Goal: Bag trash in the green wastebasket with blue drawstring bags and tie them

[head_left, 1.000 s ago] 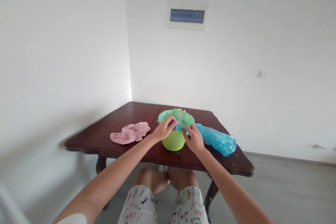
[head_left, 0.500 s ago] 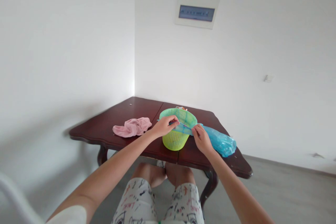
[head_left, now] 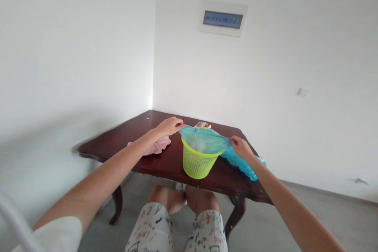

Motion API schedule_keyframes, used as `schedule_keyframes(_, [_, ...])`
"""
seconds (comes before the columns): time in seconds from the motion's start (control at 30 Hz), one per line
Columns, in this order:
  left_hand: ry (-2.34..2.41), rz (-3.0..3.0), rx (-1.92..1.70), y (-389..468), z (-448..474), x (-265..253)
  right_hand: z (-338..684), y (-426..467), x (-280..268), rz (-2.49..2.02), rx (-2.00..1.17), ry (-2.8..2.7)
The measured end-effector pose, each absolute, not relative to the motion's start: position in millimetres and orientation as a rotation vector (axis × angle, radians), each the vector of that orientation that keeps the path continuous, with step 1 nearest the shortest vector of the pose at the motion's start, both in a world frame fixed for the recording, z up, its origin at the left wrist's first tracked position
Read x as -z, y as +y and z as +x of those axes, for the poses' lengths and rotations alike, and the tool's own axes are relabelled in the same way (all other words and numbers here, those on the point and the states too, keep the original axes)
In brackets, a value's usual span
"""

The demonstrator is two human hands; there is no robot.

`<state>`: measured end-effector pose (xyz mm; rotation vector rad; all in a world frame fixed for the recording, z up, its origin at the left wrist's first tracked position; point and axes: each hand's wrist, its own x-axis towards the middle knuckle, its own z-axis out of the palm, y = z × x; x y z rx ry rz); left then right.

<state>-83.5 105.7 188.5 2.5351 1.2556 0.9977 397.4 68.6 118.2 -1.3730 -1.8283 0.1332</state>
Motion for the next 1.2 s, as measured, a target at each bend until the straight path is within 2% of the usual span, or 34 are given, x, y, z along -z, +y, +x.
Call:
schedule_keyframes(0.23, [1.41, 2.404, -0.983, 160, -54, -219, 380, 126, -156, -1.392, -0.374, -1.663])
schedule_keyframes(0.43, [1.481, 2.417, -1.177, 174, -38, -244, 364, 142, -193, -1.189, -0.232, -1.5])
schedule_keyframes(0.6, [1.42, 2.469, -1.163, 160, -54, -245, 362, 123, -191, -1.015, -0.204, -1.443])
schedule_keyframes(0.9, [1.458, 2.487, -0.929, 144, -85, -227, 361, 70, -173, -0.889, -0.239, -1.407])
schedule_keyframes(1.1, [1.496, 2.406, -0.445, 136, -105, -225, 360, -1, -167, -0.77, 0.042, -1.696])
schedule_keyframes(1.2, [1.419, 2.39, -0.334, 119, -119, -223, 360, -40, -157, -0.748, 0.129, -1.841])
